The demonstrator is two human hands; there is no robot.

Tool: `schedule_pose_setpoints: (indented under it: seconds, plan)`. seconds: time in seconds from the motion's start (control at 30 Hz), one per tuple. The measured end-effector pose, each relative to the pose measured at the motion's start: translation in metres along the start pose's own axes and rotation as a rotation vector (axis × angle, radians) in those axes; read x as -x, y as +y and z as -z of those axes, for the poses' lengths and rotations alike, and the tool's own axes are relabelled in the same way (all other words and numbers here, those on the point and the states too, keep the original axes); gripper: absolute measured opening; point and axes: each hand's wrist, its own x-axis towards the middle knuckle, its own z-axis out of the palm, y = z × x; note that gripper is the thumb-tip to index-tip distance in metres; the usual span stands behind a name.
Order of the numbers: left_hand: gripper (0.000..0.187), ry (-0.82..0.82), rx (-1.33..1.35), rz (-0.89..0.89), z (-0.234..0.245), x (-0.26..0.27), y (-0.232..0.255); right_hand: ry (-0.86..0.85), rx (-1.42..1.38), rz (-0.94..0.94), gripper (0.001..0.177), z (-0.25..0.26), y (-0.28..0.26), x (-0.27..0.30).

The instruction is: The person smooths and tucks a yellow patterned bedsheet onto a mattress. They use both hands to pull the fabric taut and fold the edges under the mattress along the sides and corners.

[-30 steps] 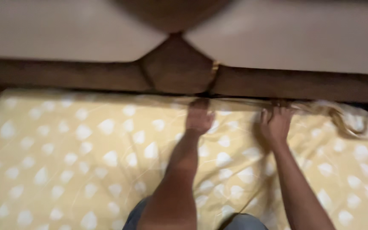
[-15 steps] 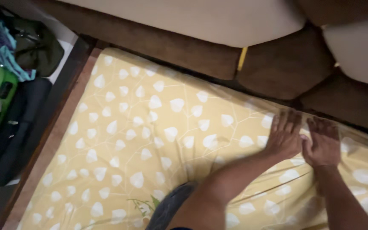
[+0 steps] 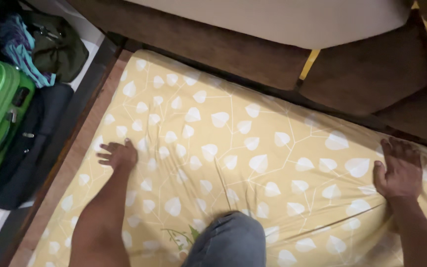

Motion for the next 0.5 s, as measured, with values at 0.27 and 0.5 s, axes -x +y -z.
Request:
schedule_pose_setpoints:
  seconds: [0.27, 0.5]
  plan:
    - [0.085, 0.352, 0.152, -0.585, -0.019, 0.078, 0.095, 0.021, -0.051, 0.027, 0.058, 0.001, -0.006, 0.003]
    - [0.085, 0.299, 0.135, -0.523, 0.006, 0.094, 0.104, 0.046, -0.219, 0.021, 0.075, 0.011, -0.167, -0.071]
